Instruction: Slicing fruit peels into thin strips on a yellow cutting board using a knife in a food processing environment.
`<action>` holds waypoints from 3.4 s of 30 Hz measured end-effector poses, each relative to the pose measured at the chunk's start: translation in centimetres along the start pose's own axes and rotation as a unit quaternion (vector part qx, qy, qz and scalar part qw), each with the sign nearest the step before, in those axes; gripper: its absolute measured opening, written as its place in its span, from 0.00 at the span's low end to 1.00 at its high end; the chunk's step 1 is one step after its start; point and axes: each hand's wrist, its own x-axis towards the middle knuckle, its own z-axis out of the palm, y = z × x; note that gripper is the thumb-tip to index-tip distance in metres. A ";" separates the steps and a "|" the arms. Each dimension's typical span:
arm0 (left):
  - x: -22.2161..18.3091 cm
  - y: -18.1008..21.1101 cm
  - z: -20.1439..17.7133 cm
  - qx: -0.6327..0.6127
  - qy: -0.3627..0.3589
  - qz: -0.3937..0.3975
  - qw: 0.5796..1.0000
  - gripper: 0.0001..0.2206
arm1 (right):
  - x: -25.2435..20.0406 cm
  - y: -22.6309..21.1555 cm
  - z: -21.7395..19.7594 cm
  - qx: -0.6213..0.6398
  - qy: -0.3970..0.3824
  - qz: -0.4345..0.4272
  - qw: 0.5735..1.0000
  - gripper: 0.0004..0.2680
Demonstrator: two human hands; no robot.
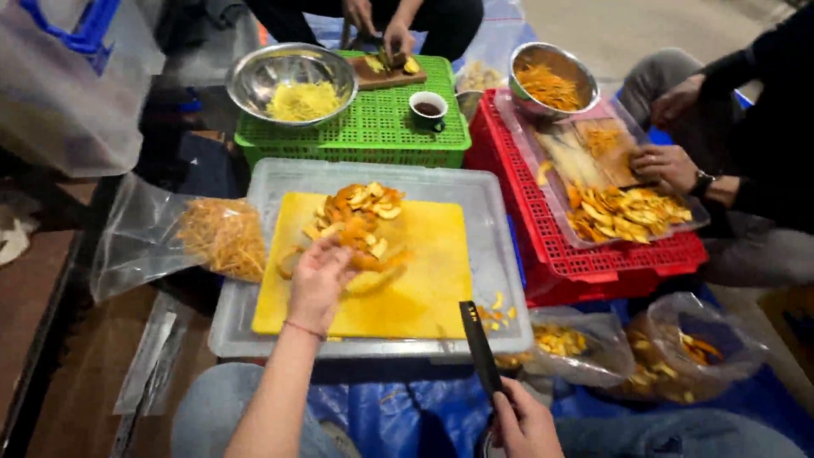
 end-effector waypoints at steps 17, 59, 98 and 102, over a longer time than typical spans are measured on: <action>-5.6 2.9 8.6 0.329 -0.251 0.029 0.910 0.10 | -0.8 -0.3 -0.7 0.198 0.035 0.102 0.974 0.11; -2.6 -4.0 2.9 0.787 -0.149 0.106 0.590 0.12 | 3.2 7.9 1.3 0.257 0.017 0.148 0.955 0.08; -1.7 -6.1 1.9 0.749 -0.260 0.165 0.587 0.12 | 2.3 -6.9 3.8 -0.466 -0.152 -0.055 0.870 0.13; -1.7 -6.4 1.8 0.752 -0.262 0.167 0.581 0.13 | 2.6 -6.2 4.3 -0.470 -0.158 -0.041 0.868 0.14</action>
